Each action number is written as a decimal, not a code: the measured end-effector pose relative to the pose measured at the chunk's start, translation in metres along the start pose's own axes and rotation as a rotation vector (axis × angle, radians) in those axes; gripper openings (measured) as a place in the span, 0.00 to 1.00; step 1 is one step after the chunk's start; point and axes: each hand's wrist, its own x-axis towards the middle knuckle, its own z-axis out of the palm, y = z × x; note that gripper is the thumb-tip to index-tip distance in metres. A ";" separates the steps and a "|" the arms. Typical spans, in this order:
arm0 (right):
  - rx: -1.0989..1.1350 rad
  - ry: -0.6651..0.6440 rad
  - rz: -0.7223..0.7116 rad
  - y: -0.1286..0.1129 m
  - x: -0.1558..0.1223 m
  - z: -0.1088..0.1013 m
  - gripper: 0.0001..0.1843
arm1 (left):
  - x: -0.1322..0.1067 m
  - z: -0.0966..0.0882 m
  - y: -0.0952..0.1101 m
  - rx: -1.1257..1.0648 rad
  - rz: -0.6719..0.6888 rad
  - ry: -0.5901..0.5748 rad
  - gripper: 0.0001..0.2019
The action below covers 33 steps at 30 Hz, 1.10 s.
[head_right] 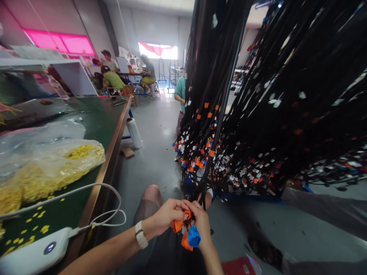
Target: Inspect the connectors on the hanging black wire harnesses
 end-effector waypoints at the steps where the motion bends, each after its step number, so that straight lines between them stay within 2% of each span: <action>1: -0.003 -0.001 0.003 0.000 0.000 0.000 0.22 | 0.000 0.000 -0.001 -0.003 0.007 0.001 0.09; 13: -0.029 0.024 0.046 0.002 -0.001 0.004 0.23 | -0.003 0.005 -0.001 0.019 0.054 0.006 0.07; 19: -0.055 0.001 0.026 0.005 -0.003 0.000 0.24 | -0.007 -0.002 0.007 0.166 -0.042 -0.177 0.11; 22: -0.068 0.001 0.019 0.006 -0.004 0.000 0.23 | -0.008 -0.007 0.011 0.211 -0.059 -0.222 0.11; 29: -0.036 0.009 0.005 0.005 -0.004 -0.002 0.22 | -0.011 -0.004 0.018 0.214 -0.109 -0.217 0.15; 33: -0.022 0.016 0.010 0.003 -0.003 0.000 0.21 | -0.010 -0.002 0.014 0.259 -0.021 -0.176 0.14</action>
